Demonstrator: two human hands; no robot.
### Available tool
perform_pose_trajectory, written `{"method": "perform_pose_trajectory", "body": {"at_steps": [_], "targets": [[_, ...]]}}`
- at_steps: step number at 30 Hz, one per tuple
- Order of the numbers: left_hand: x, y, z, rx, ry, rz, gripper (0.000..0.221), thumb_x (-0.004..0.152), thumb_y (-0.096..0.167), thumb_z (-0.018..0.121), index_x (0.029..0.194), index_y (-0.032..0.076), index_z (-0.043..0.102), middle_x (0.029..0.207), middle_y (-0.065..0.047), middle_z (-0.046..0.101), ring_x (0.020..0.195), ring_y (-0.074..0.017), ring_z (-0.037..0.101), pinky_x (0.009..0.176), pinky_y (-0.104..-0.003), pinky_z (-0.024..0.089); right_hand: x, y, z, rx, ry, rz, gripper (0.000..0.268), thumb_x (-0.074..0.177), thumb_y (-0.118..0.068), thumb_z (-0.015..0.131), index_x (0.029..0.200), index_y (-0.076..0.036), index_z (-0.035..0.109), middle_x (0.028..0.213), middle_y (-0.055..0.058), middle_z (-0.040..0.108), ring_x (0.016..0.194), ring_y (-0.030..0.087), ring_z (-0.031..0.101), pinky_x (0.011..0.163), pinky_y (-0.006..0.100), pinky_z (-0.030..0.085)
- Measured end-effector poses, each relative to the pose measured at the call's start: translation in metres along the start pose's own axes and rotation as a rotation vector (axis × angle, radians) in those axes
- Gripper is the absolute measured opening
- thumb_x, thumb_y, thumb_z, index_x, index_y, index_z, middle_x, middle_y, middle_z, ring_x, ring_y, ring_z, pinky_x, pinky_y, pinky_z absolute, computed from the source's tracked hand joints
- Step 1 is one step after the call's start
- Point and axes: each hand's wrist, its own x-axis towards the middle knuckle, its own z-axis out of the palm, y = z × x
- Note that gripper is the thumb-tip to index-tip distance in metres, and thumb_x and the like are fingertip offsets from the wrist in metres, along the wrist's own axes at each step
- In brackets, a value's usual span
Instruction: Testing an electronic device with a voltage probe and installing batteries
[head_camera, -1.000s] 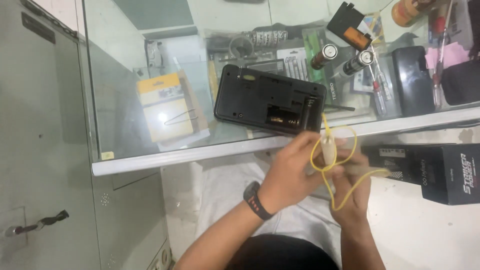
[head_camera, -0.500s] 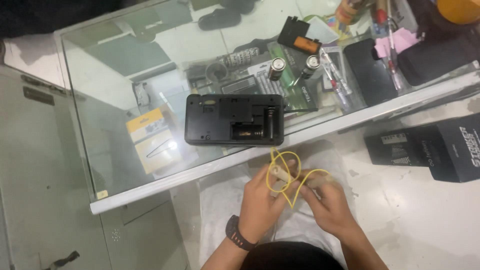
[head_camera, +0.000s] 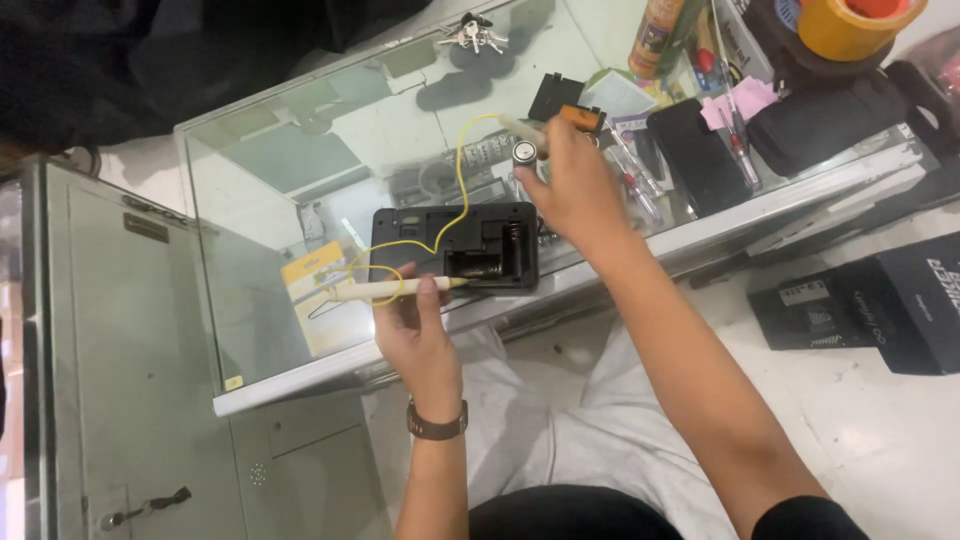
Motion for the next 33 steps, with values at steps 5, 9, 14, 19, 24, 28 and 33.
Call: {"method": "perform_pose_trajectory", "body": {"at_steps": [5,9,14,19,24,28,33], "targets": [[-0.005,0.023,-0.013,-0.228,0.111,-0.215,0.032,0.101,0.018,0.065,0.126,0.001,0.057,0.106,-0.006,0.059,0.087,-0.0137,0.068,0.077,-0.026,0.062,0.019,0.014,0.036,-0.190,-0.152,-0.049,0.047,0.083,-0.010,0.082,0.115,0.008,0.053,0.095,0.028,0.066,0.092,0.050,0.068,0.080,0.062,0.054],[-0.001,0.015,-0.030,-0.329,0.160,-0.260,0.035,0.100,0.020,0.068,0.124,-0.003,0.059,0.106,-0.008,0.063,0.093,-0.0178,0.069,0.086,-0.032,0.061,0.008,0.007,0.018,-0.065,0.020,-0.026,0.037,0.090,-0.011,0.084,0.104,0.004,0.054,0.093,0.026,0.063,0.092,0.052,0.066,0.084,0.058,0.051],[-0.001,0.000,-0.029,-0.401,0.225,-0.259,0.032,0.096,0.016,0.072,0.121,-0.001,0.061,0.105,-0.012,0.066,0.091,-0.0210,0.073,0.084,-0.034,0.064,-0.050,-0.041,-0.004,0.415,0.010,0.201,0.029,0.099,-0.011,0.077,0.110,0.000,0.053,0.105,0.019,0.069,0.095,0.035,0.070,0.085,0.045,0.055],[-0.005,-0.011,-0.028,-0.419,0.238,-0.273,0.030,0.095,0.014,0.074,0.117,-0.001,0.061,0.105,-0.014,0.068,0.091,-0.0230,0.074,0.084,-0.036,0.064,-0.091,-0.061,0.013,0.373,-0.060,0.307,0.035,0.094,-0.023,0.082,0.092,-0.006,0.052,0.088,0.019,0.069,0.082,0.036,0.069,0.074,0.044,0.053],[-0.003,-0.021,-0.023,-0.425,0.229,-0.254,0.028,0.094,0.011,0.075,0.116,-0.003,0.063,0.103,-0.017,0.071,0.091,-0.0238,0.076,0.084,-0.038,0.065,-0.095,-0.061,0.015,0.379,-0.031,0.215,0.030,0.098,-0.011,0.078,0.089,-0.003,0.050,0.109,0.020,0.074,0.098,0.037,0.074,0.082,0.044,0.058],[-0.003,-0.019,-0.016,-0.457,0.219,-0.259,0.027,0.094,0.011,0.074,0.116,-0.002,0.063,0.104,-0.015,0.071,0.090,-0.0205,0.075,0.083,-0.033,0.066,-0.102,-0.029,0.028,0.498,0.017,0.266,0.033,0.103,-0.009,0.073,0.086,-0.006,0.045,0.111,0.021,0.073,0.097,0.031,0.074,0.084,0.042,0.057],[-0.012,0.006,-0.014,-0.512,0.196,-0.274,0.029,0.094,0.013,0.075,0.115,-0.003,0.063,0.104,-0.019,0.073,0.090,-0.0223,0.076,0.081,-0.035,0.066,-0.106,-0.032,0.034,1.010,0.060,0.565,0.029,0.104,-0.012,0.068,0.093,-0.015,0.042,0.101,-0.001,0.064,0.093,0.010,0.065,0.084,0.021,0.056]]}}
